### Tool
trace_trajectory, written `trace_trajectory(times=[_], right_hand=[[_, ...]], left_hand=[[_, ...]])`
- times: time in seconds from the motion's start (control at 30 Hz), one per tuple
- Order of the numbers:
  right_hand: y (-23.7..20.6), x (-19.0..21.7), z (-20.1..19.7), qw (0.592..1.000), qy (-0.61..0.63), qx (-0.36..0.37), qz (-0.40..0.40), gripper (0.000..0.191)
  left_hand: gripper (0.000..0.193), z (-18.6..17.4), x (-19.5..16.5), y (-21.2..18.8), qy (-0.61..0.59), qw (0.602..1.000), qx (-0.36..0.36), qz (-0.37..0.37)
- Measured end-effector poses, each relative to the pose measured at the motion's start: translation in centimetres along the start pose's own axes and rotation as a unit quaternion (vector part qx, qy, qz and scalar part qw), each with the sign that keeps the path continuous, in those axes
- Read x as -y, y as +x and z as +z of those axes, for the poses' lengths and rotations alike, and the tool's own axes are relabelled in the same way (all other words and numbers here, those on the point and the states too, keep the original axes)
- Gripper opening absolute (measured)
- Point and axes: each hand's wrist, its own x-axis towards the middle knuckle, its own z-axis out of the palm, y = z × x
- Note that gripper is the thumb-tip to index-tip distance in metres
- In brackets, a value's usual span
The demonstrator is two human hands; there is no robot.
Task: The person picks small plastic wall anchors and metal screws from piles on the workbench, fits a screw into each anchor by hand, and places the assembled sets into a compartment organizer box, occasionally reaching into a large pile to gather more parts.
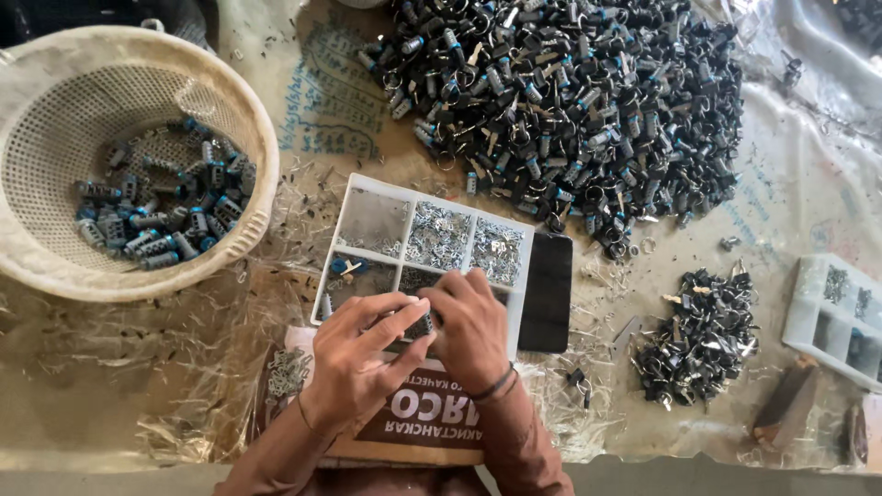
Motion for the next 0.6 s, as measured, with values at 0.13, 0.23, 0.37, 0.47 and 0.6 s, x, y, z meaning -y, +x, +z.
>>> trace_trajectory(times=[0.13,0.23,0.37,0.47,0.6], right_hand=[[0.17,-0.14,0.17,0.995,0.014,-0.101,0.005,0.008],[0.34,-0.40,0.52,0.998,0.005,-0.057,-0.008,0.012],[0.25,-0.40,0.43,0.997,0.019,-0.070,0.018,0.008],[0.33,-0.22,0.24,0.995,0.025,-0.101,0.014,0.007],[0.57,-0.03,0.25,1.000,0.009,-0.015,-0.004,0.013]], left_hand=[[0.034,-0.08,-0.01,0.00,0.012,1.000,-0.004,-0.001],[0.034,-0.02,-0.13,0.10,0.004,1.000,-0.006,0.001],[0.034,-0.12,-0.38,0.06,0.004,1.000,0.002,-0.005],[0.035,-0.29,-0.39,0.05,0.009,1.000,-0.002,-0.003],[0.034,-0.26,-0.46,-0.05,0.007,1.000,0.003,-0.002]])
